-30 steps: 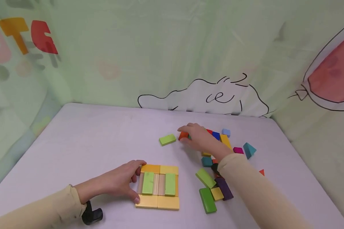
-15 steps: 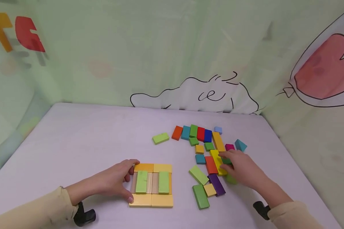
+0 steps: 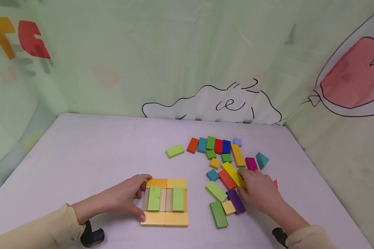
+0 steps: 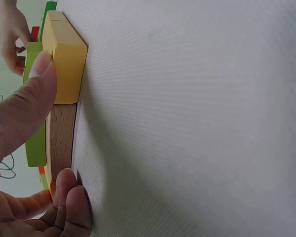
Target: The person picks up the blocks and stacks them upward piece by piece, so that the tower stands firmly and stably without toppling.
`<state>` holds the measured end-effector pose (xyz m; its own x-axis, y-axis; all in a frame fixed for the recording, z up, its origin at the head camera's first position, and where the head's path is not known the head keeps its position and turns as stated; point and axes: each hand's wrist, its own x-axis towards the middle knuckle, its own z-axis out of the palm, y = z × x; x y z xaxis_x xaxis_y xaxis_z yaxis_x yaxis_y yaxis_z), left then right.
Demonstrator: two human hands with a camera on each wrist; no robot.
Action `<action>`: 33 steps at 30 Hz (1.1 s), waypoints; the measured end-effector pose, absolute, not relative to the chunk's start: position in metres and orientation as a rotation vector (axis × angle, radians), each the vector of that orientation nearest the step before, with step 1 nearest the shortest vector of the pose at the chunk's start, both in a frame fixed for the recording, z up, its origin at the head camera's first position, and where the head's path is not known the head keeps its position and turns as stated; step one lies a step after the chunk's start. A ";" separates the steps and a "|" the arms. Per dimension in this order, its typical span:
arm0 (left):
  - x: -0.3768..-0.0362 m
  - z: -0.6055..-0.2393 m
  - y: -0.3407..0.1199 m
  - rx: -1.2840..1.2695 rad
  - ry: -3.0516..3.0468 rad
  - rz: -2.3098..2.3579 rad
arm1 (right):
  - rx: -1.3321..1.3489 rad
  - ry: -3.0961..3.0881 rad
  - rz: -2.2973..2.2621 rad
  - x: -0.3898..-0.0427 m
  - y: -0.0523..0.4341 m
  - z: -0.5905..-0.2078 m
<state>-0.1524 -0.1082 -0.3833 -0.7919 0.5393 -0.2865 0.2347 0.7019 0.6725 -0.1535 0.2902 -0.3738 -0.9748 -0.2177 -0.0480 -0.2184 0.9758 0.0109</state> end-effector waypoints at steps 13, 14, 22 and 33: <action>-0.150 -0.384 -0.109 0.574 2.438 0.872 | -0.125 3.130 0.024 -0.150 0.287 -0.359; -0.150 -0.384 -0.109 0.574 2.439 0.870 | -0.143 3.155 0.021 -0.149 0.286 -0.355; -0.153 -0.384 -0.107 0.572 2.449 0.854 | -0.560 3.103 -0.232 -0.144 0.224 -0.341; -0.154 -0.384 -0.107 0.571 2.436 0.849 | -0.897 2.915 -0.300 -0.145 0.160 -0.351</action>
<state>-0.1541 -0.1072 -0.3841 -0.7901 0.5282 -0.3111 0.2202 0.7182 0.6601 -0.1448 0.1598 -0.3510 -0.8261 -0.5633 -0.0163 -0.5482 0.8099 -0.2088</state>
